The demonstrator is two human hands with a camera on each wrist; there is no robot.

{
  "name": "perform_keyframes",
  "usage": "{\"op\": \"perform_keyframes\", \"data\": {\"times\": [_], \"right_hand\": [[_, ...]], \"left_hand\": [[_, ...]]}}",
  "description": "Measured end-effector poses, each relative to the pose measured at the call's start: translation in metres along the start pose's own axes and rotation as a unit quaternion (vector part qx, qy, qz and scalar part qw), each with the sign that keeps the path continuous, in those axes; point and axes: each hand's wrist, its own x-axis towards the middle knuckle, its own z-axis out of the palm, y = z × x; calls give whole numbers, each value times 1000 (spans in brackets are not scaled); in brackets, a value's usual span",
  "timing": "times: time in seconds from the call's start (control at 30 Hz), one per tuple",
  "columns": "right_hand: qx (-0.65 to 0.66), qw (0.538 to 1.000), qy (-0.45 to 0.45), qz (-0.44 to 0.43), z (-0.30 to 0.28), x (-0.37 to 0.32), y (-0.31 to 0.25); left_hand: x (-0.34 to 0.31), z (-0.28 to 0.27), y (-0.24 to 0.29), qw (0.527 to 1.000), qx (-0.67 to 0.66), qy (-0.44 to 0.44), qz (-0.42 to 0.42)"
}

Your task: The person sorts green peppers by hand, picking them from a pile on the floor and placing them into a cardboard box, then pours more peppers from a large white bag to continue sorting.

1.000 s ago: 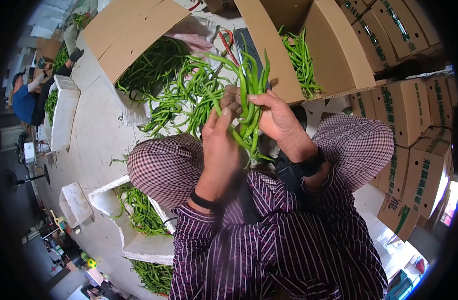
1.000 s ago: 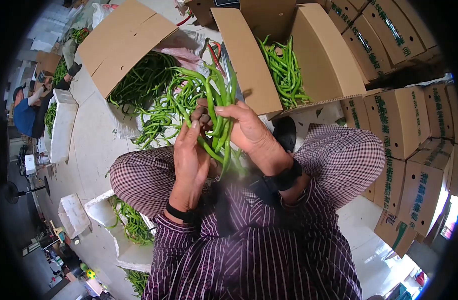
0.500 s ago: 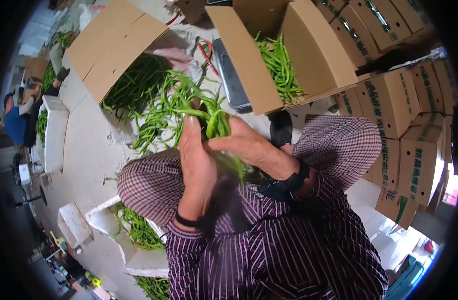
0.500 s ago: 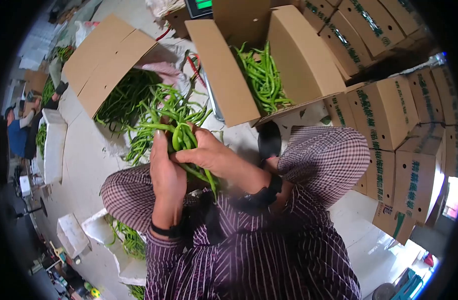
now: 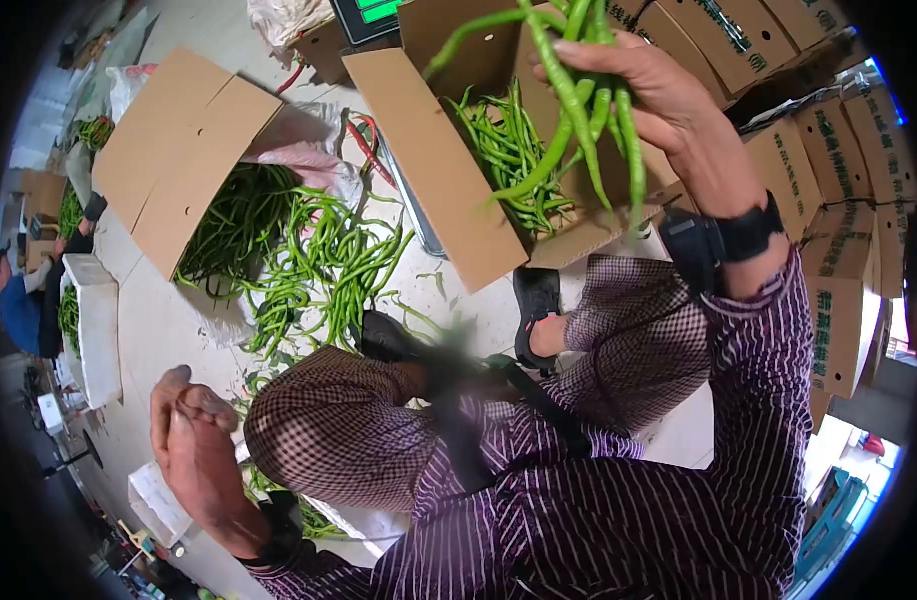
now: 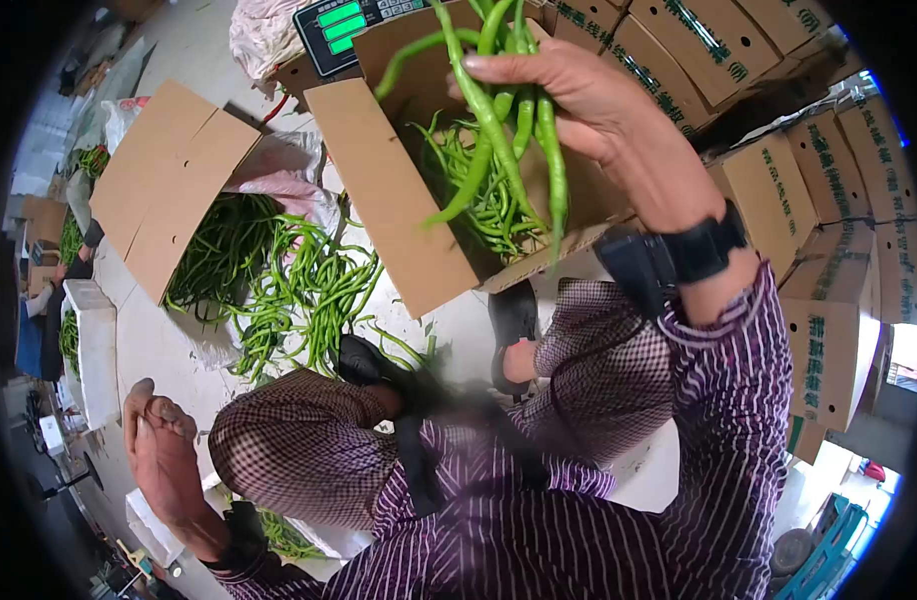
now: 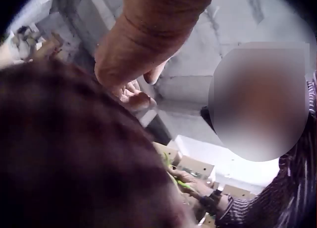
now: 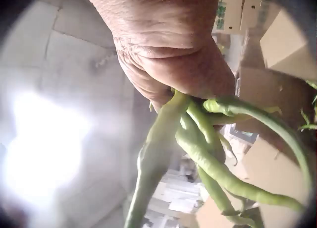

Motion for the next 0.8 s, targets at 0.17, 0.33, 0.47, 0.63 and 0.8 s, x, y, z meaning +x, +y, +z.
{"op": "perform_keyframes", "data": {"times": [0.17, 0.33, 0.47, 0.63, 0.8], "right_hand": [[-272, 946, 117, 134, -81, 35, 32], [-446, 875, 180, 58, -120, 12, 27], [-554, 809, 158, 118, -144, 1, 21], [-293, 919, 222, 140, -151, -5, 66], [-214, 967, 114, 74, -112, -11, 42]], "left_hand": [[53, -53, -49, 987, 123, 83, -58], [70, -124, -139, 967, 143, 81, -193], [70, -155, -212, 930, 165, 172, -279], [85, -150, -244, 936, 197, 147, -251], [90, -147, -264, 934, 240, 125, -231]]}}
